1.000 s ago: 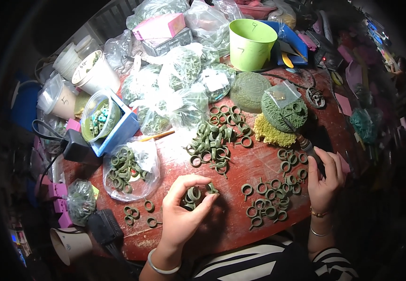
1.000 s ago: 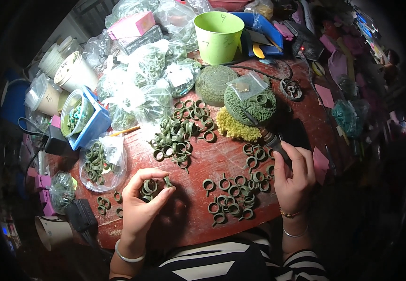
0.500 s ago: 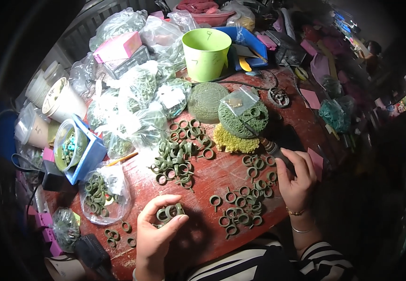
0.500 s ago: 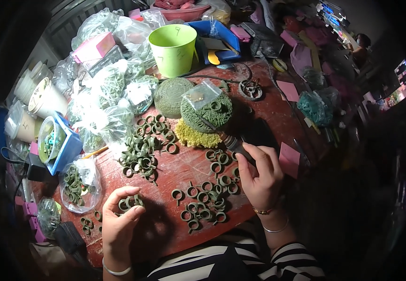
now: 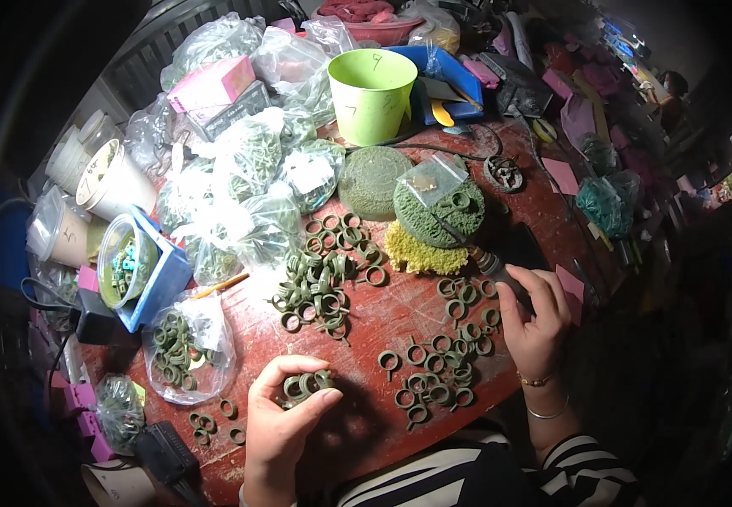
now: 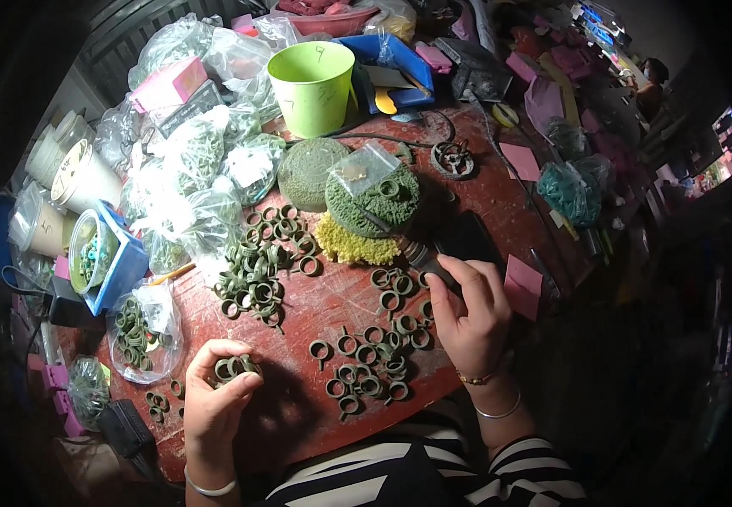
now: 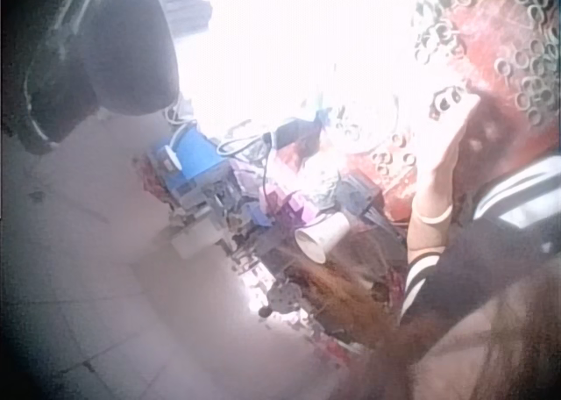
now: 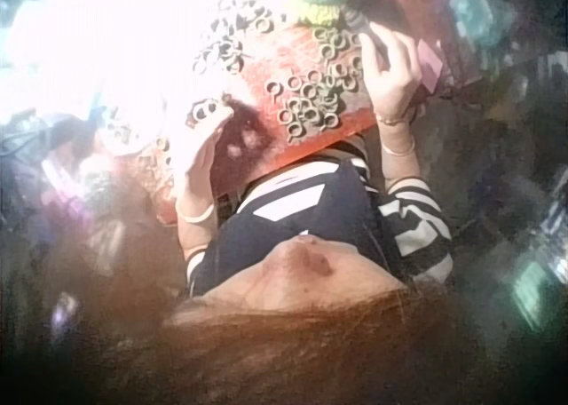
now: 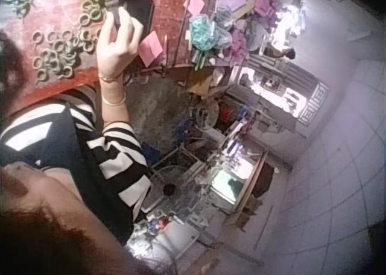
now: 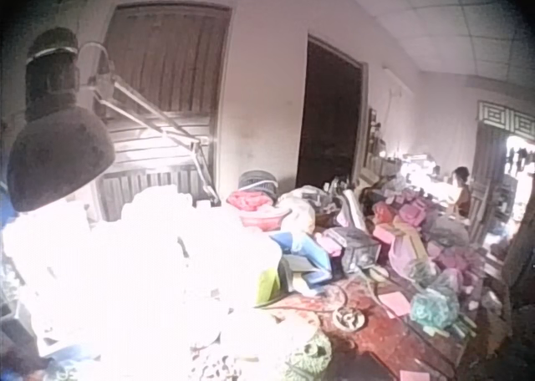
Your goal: The person solders small metal attachments onto green rings using a handheld soldering iron. They pick up the rings one by one, apply the heated tip to the metal joint, and place them back on the workbench.
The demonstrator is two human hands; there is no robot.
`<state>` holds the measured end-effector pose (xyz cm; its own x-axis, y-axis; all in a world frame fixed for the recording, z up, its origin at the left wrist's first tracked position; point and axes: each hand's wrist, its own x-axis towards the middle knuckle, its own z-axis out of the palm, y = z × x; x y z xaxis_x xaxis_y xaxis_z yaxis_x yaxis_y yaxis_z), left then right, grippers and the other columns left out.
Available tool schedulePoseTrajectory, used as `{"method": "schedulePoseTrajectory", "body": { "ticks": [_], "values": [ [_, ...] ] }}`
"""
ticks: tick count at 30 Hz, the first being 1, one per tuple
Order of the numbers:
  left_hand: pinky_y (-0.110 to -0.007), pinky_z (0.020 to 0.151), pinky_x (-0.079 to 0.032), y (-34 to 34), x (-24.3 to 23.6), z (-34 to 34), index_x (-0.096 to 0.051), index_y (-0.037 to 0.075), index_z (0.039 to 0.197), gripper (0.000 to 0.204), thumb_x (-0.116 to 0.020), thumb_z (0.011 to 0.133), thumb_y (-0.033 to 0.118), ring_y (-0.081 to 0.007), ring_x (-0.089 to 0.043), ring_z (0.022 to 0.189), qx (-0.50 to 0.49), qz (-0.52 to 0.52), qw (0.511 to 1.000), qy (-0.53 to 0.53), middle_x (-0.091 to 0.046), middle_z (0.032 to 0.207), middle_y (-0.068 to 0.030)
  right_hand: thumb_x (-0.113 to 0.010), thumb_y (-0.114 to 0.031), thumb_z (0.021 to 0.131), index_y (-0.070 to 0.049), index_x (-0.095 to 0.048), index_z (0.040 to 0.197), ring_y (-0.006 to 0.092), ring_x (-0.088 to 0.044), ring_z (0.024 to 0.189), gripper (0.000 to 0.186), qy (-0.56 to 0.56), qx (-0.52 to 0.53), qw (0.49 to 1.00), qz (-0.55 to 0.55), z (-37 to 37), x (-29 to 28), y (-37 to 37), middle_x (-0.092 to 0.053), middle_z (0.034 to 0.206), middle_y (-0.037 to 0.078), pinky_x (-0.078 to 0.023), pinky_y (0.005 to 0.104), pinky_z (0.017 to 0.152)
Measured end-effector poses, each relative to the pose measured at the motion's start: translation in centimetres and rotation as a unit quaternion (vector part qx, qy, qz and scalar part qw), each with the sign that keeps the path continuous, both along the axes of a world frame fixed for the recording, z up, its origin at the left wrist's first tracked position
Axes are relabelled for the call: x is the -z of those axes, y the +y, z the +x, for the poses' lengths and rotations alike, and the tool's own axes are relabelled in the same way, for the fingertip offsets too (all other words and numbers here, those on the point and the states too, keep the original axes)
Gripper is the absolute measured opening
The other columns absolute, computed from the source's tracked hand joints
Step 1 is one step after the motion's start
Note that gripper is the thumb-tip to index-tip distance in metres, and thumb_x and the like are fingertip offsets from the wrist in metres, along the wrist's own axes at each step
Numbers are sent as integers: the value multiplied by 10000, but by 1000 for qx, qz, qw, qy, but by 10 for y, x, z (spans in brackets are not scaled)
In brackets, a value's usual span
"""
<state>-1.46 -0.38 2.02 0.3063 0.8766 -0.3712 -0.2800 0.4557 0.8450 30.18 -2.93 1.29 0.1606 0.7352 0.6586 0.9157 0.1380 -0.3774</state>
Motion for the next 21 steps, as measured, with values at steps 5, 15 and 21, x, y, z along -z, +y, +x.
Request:
{"method": "schedulePoseTrajectory", "body": {
  "ticks": [5,15,21],
  "values": [
    [-179,695,-459,0,1,1,-657,11,1092,340,-810,798,-66,-42,-585,802,-4,1,1000,10,-651,962,-6,-777,-3,836,1,-685,1097,303,-653,808,277,3,5,1000,-1,0,0,0,-647,943,145,-539,358,683],
    [-185,706,-465,0,-1,1,-655,13,1082,324,-810,806,-56,-44,-589,810,-3,-7,1000,18,-655,955,-7,-774,-7,842,1,-685,1091,305,-654,812,264,30,11,999,-18,0,1,0,-648,939,145,-536,363,690],
    [-222,781,-505,0,2,2,-672,17,1077,308,-817,809,-31,-72,-626,865,-8,44,996,75,-674,976,-12,-764,21,839,-2,-685,1081,298,-655,816,255,11,17,1000,-5,-4,-5,-1,-655,939,146,-533,360,701]
  ]
}}
